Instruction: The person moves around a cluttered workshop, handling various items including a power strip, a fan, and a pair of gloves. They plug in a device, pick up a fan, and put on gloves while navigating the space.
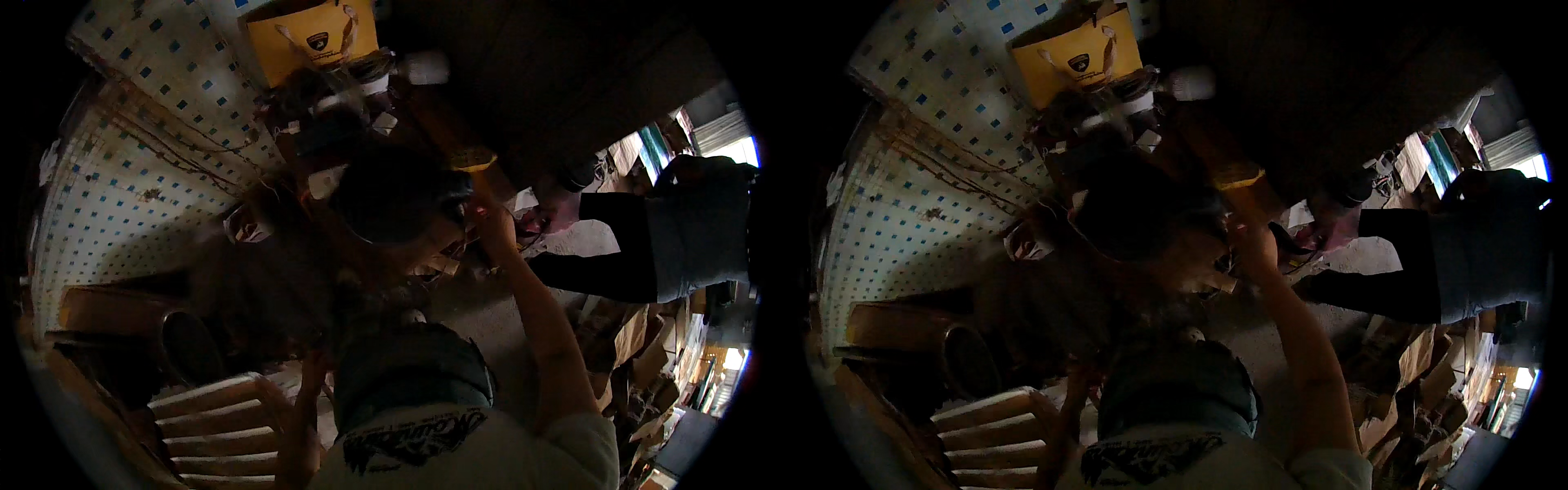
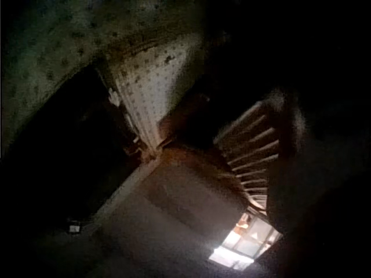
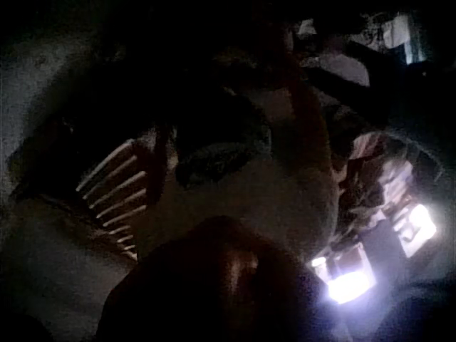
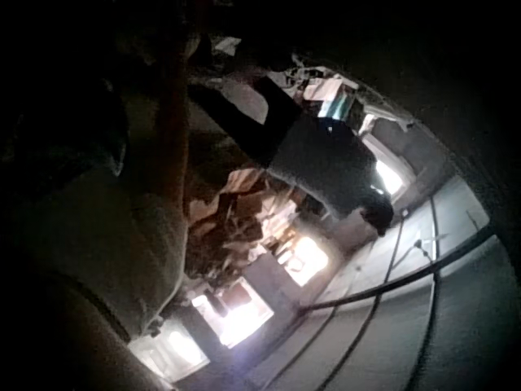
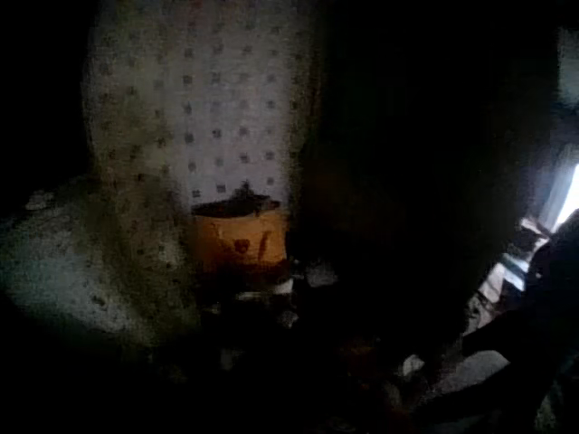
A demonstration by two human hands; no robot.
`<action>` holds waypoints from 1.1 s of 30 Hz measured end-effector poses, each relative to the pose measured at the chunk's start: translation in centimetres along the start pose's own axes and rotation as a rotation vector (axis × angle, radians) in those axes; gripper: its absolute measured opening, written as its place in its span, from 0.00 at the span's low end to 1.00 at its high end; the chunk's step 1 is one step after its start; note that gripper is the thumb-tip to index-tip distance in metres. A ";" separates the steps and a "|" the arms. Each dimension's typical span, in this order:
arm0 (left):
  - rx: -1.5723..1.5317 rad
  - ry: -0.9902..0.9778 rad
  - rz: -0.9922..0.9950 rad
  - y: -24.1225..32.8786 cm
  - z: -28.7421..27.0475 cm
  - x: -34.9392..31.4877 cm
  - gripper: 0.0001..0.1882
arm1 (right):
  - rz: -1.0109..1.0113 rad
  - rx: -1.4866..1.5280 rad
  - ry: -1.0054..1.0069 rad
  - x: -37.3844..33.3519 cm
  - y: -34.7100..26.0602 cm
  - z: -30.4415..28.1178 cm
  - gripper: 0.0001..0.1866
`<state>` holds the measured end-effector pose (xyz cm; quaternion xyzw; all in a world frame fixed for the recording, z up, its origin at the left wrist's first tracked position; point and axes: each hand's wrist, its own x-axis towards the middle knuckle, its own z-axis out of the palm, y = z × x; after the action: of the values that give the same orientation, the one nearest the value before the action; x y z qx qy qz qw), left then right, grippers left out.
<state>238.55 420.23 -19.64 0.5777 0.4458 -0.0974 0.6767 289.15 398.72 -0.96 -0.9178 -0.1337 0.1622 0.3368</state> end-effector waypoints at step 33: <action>-0.099 -0.203 -0.045 22.9 -11.2 18.0 0.13 | -0.341 -0.711 0.278 7.7 2.2 5.6 0.19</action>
<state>258.31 444.06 -15.89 0.5205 0.3919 -0.1484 0.7439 294.35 403.08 -8.01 -0.9548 -0.2847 -0.0778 0.0361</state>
